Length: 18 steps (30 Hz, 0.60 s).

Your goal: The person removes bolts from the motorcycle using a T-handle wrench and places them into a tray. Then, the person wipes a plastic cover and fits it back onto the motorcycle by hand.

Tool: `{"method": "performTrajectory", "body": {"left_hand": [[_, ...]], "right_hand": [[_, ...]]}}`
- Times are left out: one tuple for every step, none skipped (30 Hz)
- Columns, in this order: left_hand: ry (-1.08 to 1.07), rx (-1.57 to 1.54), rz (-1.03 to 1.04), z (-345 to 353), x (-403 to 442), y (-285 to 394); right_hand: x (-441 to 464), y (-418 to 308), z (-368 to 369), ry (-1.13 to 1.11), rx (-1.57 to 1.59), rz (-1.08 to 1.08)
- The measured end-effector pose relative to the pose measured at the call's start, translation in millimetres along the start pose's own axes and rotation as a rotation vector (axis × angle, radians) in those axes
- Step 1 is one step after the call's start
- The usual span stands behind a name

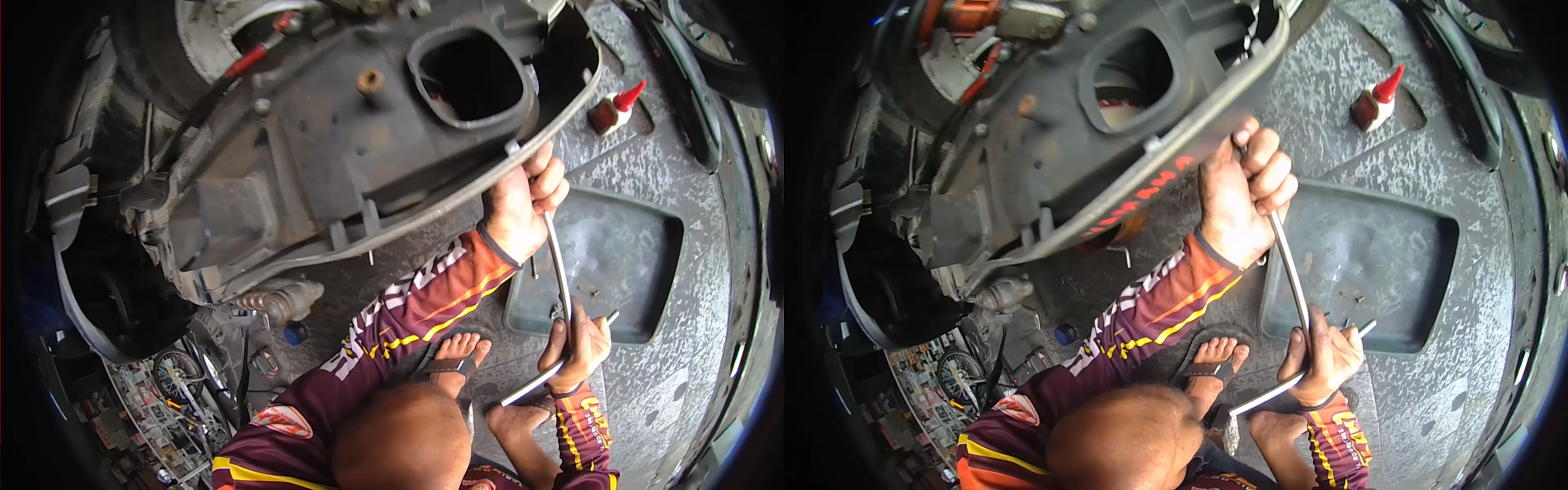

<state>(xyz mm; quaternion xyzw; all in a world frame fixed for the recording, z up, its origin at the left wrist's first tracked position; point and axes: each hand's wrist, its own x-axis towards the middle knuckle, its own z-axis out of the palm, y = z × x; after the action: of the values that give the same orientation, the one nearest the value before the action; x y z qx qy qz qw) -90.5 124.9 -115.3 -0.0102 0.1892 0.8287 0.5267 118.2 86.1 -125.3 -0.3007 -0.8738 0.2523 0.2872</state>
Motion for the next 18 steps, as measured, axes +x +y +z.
{"method": "performTrajectory", "body": {"left_hand": [[-0.039,0.015,-0.006,-1.5,0.9,0.7],[0.001,0.032,-0.016,-1.2,1.3,1.0],[0.002,0.042,-0.004,-1.2,1.5,1.3],[0.001,0.055,0.007,-1.2,1.8,1.1],[0.016,0.049,0.006,-2.1,2.2,0.1],[-0.017,0.085,0.012,-2.9,2.4,0.7],[0.002,0.058,0.006,-2.7,2.2,-0.1],[0.017,0.032,0.006,-2.2,2.0,0.1],[0.028,0.033,0.004,-1.8,1.5,0.4],[0.025,0.04,0.004,-3.8,1.3,0.5],[-0.003,0.073,-0.001,-6.2,1.6,0.2],[-0.044,0.11,0.002,-6.3,3.4,1.3],[0.037,0.15,0.034,-4.2,4.0,-0.1],[0.138,0.08,0.014,-2.6,4.8,-2.2],[0.133,0.08,0.009,-2.0,5.0,-1.8],[0.127,0.066,0.007,-4.1,8.1,-1.8],[0.071,0.117,0.013,-7.2,10.7,-1.6],[0.028,0.167,0.021,-8.3,6.4,0.6]], "right_hand": [[-1.3,-0.3,-0.4,-0.019,0.006,0.017],[-1.0,-0.5,0.3,-0.009,0.013,0.024],[-1.3,-1.5,0.8,0.001,0.023,0.034],[-1.6,-2.7,0.1,-0.009,0.024,0.053],[-1.5,-2.4,-0.3,-0.016,0.032,0.063],[-1.8,-2.8,0.3,-0.02,0.043,0.076],[-3.3,-3.3,0.7,-0.023,0.046,0.093],[-3.2,-4.2,0.8,-0.034,0.073,0.113],[-4.6,-5.9,2.1,-0.027,0.09,0.133],[-3.8,-7.0,2.5,-0.014,0.101,0.143],[-3.8,-7.4,2.5,-0.007,0.096,0.143],[-3.2,-7.1,4.5,0.01,0.092,0.132],[-2.5,-6.6,6.2,0.03,0.108,0.142],[-4.6,1.5,8.2,0.029,0.126,0.11],[-7.2,3.3,8.1,0.012,0.126,0.11],[-6.5,7.6,5.5,-0.014,0.116,0.105],[-4.9,12.1,3.1,-0.06,0.091,0.101],[-4.3,12.3,-3.0,-0.117,0.071,0.106]]}}
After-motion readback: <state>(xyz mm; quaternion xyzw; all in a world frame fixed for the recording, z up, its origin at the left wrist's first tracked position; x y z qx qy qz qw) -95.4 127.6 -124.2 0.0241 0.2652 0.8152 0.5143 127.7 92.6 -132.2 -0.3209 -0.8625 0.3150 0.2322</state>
